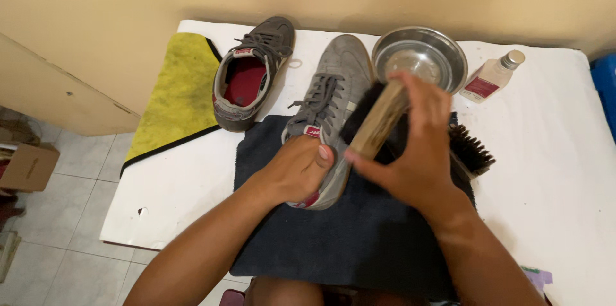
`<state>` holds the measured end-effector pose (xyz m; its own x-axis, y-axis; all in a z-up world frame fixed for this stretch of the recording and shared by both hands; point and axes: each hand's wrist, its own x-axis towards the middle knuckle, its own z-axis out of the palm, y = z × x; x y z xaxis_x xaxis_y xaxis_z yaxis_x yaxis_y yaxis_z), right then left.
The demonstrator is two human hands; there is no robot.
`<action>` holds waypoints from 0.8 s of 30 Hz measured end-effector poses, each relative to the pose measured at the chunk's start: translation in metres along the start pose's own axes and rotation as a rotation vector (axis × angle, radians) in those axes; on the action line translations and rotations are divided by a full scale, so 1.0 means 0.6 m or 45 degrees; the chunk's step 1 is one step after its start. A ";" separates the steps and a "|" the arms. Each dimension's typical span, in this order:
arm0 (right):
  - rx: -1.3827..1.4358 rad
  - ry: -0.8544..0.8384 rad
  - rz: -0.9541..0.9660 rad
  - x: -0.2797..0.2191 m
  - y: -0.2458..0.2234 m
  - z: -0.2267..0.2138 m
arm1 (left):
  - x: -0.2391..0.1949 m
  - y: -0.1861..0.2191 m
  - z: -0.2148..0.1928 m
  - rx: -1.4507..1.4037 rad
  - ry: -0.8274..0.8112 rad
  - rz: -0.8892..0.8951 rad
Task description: The person scrubs a grey sneaker using a small brush and a larger brush, dipping the brushes into a metal bowl of water. They clean the upper, sides, and sole of the shoe, then wipe it with a yellow cloth.
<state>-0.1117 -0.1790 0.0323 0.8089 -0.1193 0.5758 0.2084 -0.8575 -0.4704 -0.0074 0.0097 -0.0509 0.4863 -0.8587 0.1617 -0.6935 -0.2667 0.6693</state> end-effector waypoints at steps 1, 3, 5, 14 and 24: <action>0.000 0.002 -0.001 -0.013 0.004 0.000 | 0.001 0.002 -0.002 0.002 0.001 0.002; 0.080 -0.369 -0.297 -0.039 0.011 0.003 | 0.002 0.005 -0.007 -0.101 0.052 -0.055; 0.028 -0.308 -0.180 -0.020 0.027 -0.002 | 0.001 0.011 -0.009 -0.115 0.043 -0.035; 0.003 -0.227 -0.426 -0.017 0.048 0.019 | 0.006 0.004 -0.013 -0.193 0.098 0.069; -0.125 -0.114 0.117 0.000 0.067 0.032 | 0.006 -0.013 -0.005 -0.172 0.105 0.021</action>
